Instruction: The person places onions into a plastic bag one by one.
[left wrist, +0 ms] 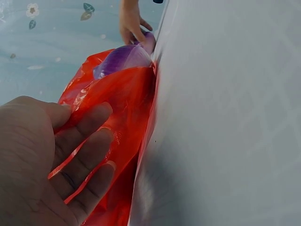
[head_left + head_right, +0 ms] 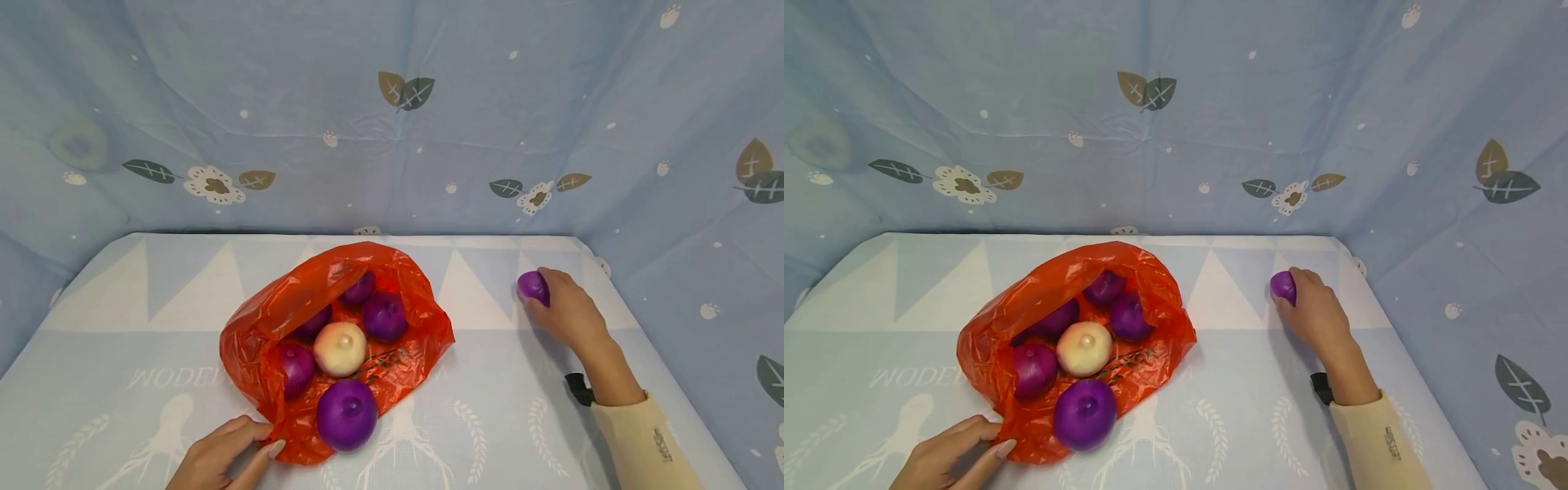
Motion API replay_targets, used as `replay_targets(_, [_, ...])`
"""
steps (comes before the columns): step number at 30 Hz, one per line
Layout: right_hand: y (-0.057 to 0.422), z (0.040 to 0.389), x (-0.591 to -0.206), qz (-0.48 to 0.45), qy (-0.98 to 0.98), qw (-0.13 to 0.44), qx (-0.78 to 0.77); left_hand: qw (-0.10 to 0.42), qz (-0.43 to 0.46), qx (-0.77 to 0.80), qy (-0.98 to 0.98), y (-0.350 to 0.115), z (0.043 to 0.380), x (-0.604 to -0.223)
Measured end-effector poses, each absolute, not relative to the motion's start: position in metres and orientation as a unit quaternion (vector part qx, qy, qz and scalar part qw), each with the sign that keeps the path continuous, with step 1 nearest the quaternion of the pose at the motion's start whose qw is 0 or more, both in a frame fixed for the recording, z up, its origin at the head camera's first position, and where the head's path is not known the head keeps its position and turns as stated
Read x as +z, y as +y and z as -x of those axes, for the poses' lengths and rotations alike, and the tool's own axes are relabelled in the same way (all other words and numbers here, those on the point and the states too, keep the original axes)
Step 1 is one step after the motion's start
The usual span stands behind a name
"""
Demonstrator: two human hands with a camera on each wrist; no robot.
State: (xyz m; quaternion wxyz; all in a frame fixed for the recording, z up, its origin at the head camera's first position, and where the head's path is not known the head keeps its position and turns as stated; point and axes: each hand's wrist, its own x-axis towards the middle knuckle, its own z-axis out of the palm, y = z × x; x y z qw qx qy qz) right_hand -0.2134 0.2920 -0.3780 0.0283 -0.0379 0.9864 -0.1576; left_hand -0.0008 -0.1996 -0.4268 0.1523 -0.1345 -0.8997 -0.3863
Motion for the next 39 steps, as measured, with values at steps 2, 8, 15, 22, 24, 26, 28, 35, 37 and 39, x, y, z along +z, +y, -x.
replay_targets(2, [0.295, 0.215, -0.377, 0.037, 0.985, 0.03, -0.164, 0.148, 0.132, -0.387, -0.9, -0.2, 0.001, -0.428])
replay_targets(8, [0.302, 0.223, -0.375, 0.036, 0.983, 0.052, -0.175, 0.151, 0.14, -0.384, -0.9, -0.199, 0.002, -0.427])
replay_targets(15, [0.307, 0.227, -0.38, 0.033, 0.98, 0.063, -0.187, 0.16, 0.158, -0.378, -0.898, -0.2, 0.005, -0.426])
replay_targets(22, [0.305, 0.223, -0.382, 0.03, 0.979, 0.057, -0.193, 0.16, 0.158, -0.387, -0.894, -0.2, 0.004, -0.426])
replay_targets(24, [0.304, 0.221, -0.382, 0.027, 0.979, 0.058, -0.194, 0.158, 0.153, -0.388, -0.895, -0.2, 0.004, -0.426])
replay_targets(26, [0.303, 0.218, -0.381, 0.028, 0.979, 0.057, -0.192, 0.157, 0.149, -0.39, -0.895, -0.2, 0.003, -0.427])
replay_targets(28, [0.302, 0.214, -0.381, 0.03, 0.979, 0.058, -0.192, 0.157, 0.149, -0.392, -0.894, -0.199, 0.003, -0.427])
replay_targets(35, [0.293, 0.19, -0.376, 0.051, 0.976, 0.059, -0.205, 0.159, 0.149, -0.397, -0.892, -0.199, 0.002, -0.426])
replay_targets(37, [0.288, 0.181, -0.372, 0.064, 0.974, 0.051, -0.209, 0.161, 0.148, -0.397, -0.892, -0.199, 0.002, -0.425])
replay_targets(39, [0.282, 0.172, -0.367, 0.077, 0.973, 0.041, -0.212, 0.164, 0.148, -0.398, -0.89, -0.199, 0.001, -0.425])
